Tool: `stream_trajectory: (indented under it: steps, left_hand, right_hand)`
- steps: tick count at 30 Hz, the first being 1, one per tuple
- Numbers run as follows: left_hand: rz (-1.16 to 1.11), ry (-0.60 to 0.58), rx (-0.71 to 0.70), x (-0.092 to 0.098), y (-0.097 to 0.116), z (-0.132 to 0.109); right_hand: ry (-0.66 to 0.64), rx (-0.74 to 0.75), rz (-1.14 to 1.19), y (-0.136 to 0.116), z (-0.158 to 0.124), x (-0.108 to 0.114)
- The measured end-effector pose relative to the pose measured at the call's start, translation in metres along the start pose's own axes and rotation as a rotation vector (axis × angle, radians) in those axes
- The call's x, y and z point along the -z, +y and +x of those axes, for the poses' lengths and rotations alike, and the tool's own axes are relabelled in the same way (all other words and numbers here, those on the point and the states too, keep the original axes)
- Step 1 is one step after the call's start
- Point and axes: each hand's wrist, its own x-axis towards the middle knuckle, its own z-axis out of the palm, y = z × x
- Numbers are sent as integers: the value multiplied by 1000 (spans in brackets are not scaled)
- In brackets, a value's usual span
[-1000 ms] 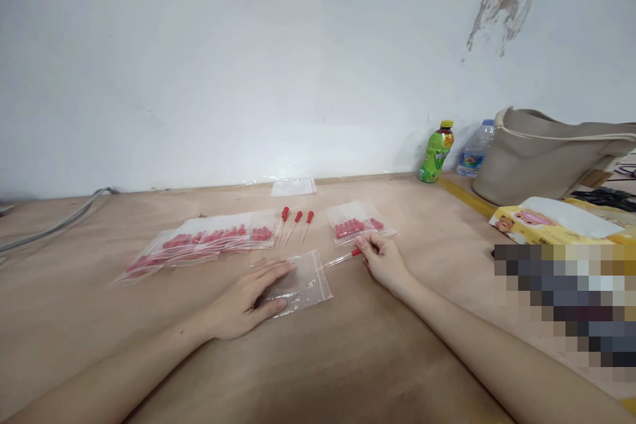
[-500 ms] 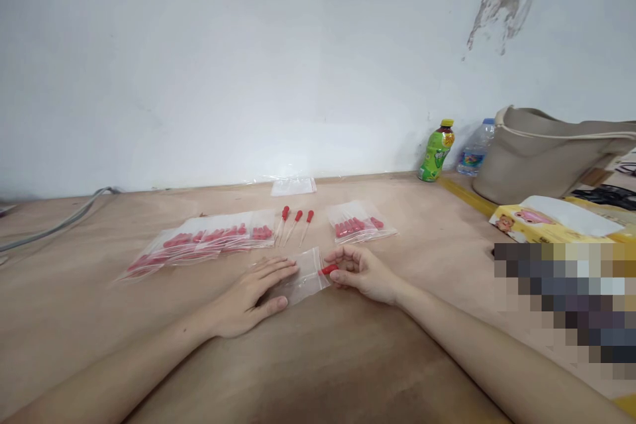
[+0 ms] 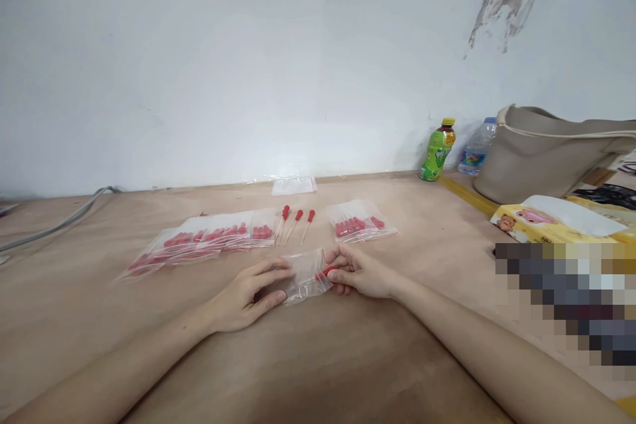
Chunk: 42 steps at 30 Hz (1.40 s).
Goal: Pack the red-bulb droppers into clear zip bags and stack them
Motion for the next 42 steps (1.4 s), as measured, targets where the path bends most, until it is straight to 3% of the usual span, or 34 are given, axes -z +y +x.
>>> stream_trajectory:
  steps: [4, 9, 14, 19, 23, 27, 32, 35, 39, 42]
  left_hand:
    - [-55, -66, -48, 4, -4, -4]
    - [-47, -75, -38, 2, -4, -3]
    - [-37, -50, -21, 0, 0, -1]
    - [-41, -45, 4, 0, 0, -2]
    - [-61, 15, 12, 1, -3, -4]
    - [-86, 56, 23, 1, -5, -4]
    - [-100, 8, 4, 2, -6, -4]
    - [-79, -39, -16, 2, -7, -3]
    - [-53, -96, -51, 3, -8, -3]
    - [-35, -106, -65, 4, -7, -2]
  right_hand:
    - [61, -24, -91, 3, 1, 2]
    - [178, -27, -243, 0, 4, -11]
    - [277, -82, -228, -9, -2, -25]
    - [344, -7, -250, -10, -3, -31]
    - [446, -112, -173, -7, -3, -28]
    - [413, -136, -116, -5, -6, -21]
    - [273, -140, -66, -4, -7, -16]
    - [289, -149, -70, -2, -6, -15]
    - [534, 67, -366, 0, 3, -8]
    - [588, 169, -733, -10, 23, 3]
